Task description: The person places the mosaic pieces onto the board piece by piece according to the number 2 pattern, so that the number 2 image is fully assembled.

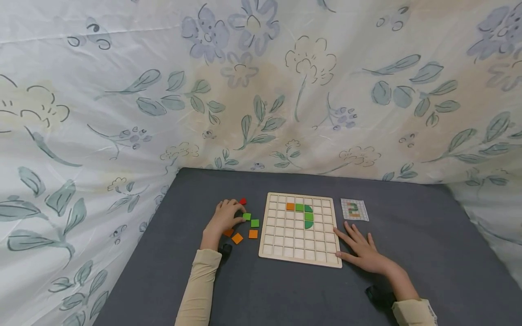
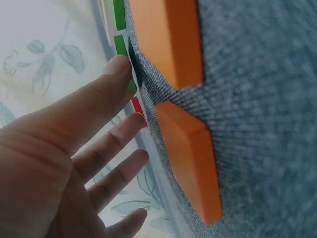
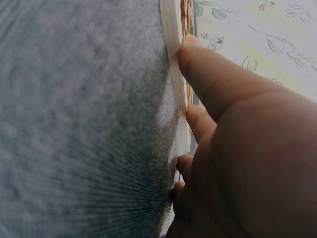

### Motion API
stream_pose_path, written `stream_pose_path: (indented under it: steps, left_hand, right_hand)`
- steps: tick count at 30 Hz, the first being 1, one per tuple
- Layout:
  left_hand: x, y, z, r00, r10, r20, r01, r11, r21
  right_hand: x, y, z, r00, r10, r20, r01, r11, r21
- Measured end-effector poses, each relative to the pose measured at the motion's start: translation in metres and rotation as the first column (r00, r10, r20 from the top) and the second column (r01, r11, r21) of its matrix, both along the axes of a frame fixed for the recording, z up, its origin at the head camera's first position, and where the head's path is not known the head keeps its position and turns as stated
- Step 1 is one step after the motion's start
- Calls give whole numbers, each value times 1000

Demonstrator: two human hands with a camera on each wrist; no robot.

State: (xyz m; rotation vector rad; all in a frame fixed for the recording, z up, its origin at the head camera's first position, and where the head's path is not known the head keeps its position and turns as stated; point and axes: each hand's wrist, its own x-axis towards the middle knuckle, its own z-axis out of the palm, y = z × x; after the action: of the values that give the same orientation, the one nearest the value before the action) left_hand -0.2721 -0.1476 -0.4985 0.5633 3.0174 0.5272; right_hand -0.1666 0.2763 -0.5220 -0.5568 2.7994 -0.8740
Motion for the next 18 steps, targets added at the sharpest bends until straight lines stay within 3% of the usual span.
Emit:
stream_pose_path:
  steps: [18]
  left_hand:
    - [1,12,5,998,-16,-56,16,1000,-7]
  right_hand:
    - [0,1,-2,1000,-1,-3,1,1000,-5]
